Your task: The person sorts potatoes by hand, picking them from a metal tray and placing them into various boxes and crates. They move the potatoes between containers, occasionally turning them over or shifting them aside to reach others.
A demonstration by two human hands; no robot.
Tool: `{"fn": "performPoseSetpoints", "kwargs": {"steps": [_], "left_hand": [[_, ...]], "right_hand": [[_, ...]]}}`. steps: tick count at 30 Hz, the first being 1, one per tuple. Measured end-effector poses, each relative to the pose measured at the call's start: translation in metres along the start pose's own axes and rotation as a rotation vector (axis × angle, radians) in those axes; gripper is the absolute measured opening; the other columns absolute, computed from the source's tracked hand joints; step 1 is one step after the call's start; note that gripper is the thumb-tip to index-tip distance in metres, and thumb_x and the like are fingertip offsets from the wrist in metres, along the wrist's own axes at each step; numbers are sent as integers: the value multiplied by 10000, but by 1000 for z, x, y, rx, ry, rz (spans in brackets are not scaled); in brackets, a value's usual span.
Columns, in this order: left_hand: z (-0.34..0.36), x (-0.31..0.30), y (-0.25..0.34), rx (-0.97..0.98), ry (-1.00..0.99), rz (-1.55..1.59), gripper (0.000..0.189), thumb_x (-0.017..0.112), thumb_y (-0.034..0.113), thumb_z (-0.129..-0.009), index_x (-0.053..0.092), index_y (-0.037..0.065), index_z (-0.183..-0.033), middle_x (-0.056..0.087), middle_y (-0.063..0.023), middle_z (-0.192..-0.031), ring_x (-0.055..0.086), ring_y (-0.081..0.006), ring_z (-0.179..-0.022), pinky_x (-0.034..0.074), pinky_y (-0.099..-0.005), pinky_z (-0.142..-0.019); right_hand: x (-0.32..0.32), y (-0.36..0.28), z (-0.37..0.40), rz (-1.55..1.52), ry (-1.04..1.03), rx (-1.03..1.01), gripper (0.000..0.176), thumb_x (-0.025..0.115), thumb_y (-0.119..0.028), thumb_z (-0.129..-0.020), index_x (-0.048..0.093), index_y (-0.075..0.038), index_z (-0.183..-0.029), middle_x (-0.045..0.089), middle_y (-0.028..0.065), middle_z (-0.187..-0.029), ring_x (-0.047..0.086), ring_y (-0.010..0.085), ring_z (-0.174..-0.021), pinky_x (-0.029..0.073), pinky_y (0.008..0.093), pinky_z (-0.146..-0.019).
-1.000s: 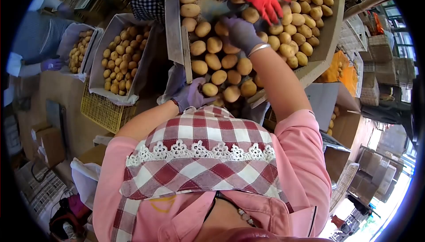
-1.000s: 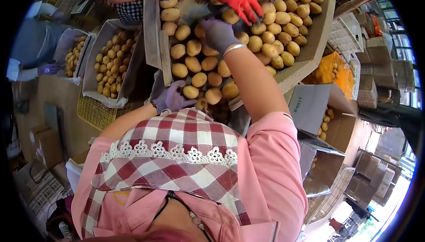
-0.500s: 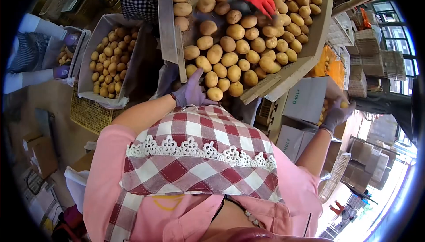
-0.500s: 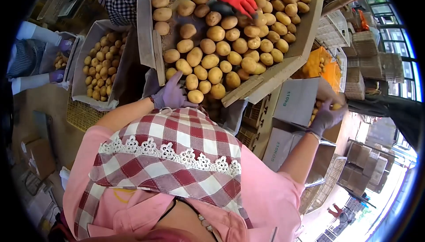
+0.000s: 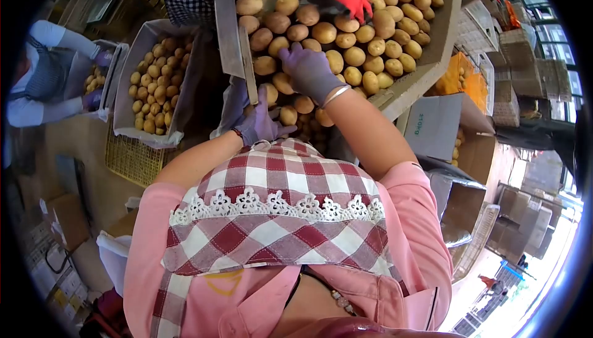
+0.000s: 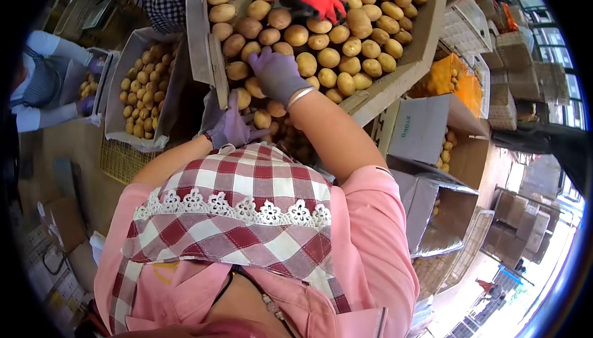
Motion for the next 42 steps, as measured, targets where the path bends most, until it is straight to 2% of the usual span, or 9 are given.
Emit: {"fn": "performPoseSetpoints", "kwargs": {"steps": [10, 14, 19, 21, 25, 30, 33, 35, 42], "left_hand": [[-10, 18, 10, 90, -277, -78, 774, 515, 638, -831, 203, 230, -1409, 223, -80, -1440, 334, -324, -1286, 426, -533, -977], [6, 27, 9, 39, -301, -100, 641, 498, 487, -897, 223, 197, -1398, 255, -69, -1423, 317, -266, -1308, 371, -524, -1026], [-24, -14, 3, -42, -40, -235, 450, 536, 174, -868, 406, 79, -1289, 455, -97, -1313, 419, -287, -1243, 319, -511, -1054], [-50, -43, 7, -4, -55, -411, 404, 567, 158, -846, 465, 75, -1228, 527, -92, -1231, 466, -291, -1192, 309, -501, -1055], [15, 16, 7, 49, -146, -372, 496, 607, 428, -852, 477, 94, -1196, 509, -92, -1243, 475, -305, -1165, 269, -521, -1069], [-1, 7, 4, -69, -277, -208, 1015, 470, 780, -745, 96, 190, -1482, 200, -104, -1491, 276, -340, -1349, 243, -554, -1090], [9, 17, 9, -9, -298, -293, 1014, 472, 784, -739, 106, 194, -1478, 203, -116, -1484, 281, -350, -1343, 294, -555, -1066], [5, 13, 6, -56, -247, -232, 1016, 499, 763, -742, 77, 206, -1480, 197, -132, -1482, 289, -365, -1334, 304, -569, -1059], [1, 14, 1, -27, -179, -169, 1097, 513, 801, -694, 29, 207, -1480, 141, -122, -1501, 218, -405, -1355, 300, -588, -1046]], "right_hand": [[-122, 215, 289, -62, 1151, 500, 499, 663, -20, -736, 524, 33, -1212, 603, 179, -1103, 603, 256, -1005, 491, 323, -869], [-135, 254, 342, 412, 973, 1004, 546, 697, -213, -765, 524, 47, -1214, 591, 230, -1117, 585, 356, -1039, 460, 405, -927], [-84, 144, 132, 82, 761, 336, 348, 655, -253, -756, 615, -66, -1047, 630, 155, -975, 591, 324, -954, 474, 410, -839], [-31, 121, 54, -327, 384, 355, 483, 643, -304, -790, 547, -152, -1239, 539, 149, -1281, 549, 338, -1116, 426, 439, -954], [8, 20, 9, 98, 522, 260, 606, 565, -409, -818, 448, -115, -1335, 293, 104, -1480, 371, 389, -1270, 285, 622, -1002], [25, -12, 87, -218, 149, -227, 628, 614, -385, -780, 422, -222, -1355, 457, 128, -1359, 495, 352, -1186, 361, 517, -987], [-6, 56, 107, -292, 18, 46, 322, 665, -284, -754, 636, -138, -1039, 623, 100, -1137, 577, 288, -1070, 382, 448, -964], [-57, 103, 121, 25, 360, 232, 468, 666, -331, -761, 575, -131, -1175, 591, 111, -1192, 544, 290, -1118, 351, 463, -1001], [10, 132, 58, 83, -9, 748, 748, 553, -296, -813, 251, 57, -1398, 274, 287, -1445, 358, 344, -1317, 214, 531, -1088]]}}
Point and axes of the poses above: each hand's wrist, its own z-axis away from the middle knuckle, its own x-axis out of the palm, y = z × x, the point moved 8 cm from there along -z, towards the middle knuckle
